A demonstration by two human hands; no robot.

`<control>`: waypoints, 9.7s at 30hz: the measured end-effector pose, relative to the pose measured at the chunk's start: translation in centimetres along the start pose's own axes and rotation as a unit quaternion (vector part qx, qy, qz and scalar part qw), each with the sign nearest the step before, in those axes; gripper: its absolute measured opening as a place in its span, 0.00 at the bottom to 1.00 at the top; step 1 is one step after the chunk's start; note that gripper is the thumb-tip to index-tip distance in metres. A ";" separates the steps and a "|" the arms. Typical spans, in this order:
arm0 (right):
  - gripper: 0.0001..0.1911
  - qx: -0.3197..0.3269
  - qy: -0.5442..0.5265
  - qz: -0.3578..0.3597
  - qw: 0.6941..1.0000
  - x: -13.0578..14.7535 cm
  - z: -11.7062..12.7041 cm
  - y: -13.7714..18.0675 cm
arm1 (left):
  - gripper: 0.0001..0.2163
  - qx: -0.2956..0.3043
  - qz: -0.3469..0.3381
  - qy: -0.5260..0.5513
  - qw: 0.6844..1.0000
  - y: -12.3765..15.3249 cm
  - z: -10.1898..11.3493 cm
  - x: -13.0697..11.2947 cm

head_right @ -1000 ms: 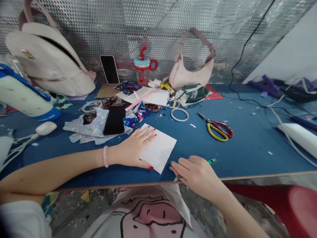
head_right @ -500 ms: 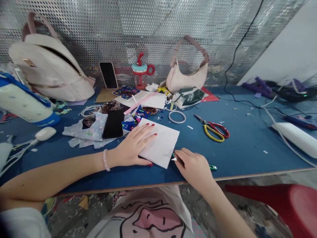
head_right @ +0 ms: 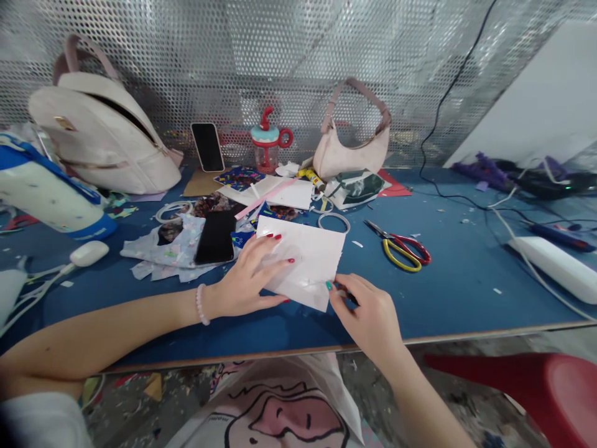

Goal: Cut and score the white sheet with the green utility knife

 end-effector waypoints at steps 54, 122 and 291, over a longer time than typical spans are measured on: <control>0.12 -0.034 0.015 -0.006 0.999 0.8 0.1 -0.4 | 0.13 -0.091 -0.070 -0.031 0.993 -0.4 1.5 -1.1; 0.14 -0.072 0.127 -0.074 0.987 -2.4 1.3 1.4 | 0.28 0.195 -0.114 0.148 0.963 -0.6 -0.6 1.6; 0.13 0.096 -0.136 -0.179 0.970 -0.4 -3.2 0.8 | 0.29 0.334 0.000 0.086 0.939 -0.5 -1.1 -1.5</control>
Point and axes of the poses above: each hand's wrist, its own y-axis away from the middle knuckle, its own z-axis out of the back of the hand, x = y × z, the point moved 2 cm from there along -y, towards the middle knuckle, and after that the axes turned 9 degrees about -y, right-handed, at the moved point
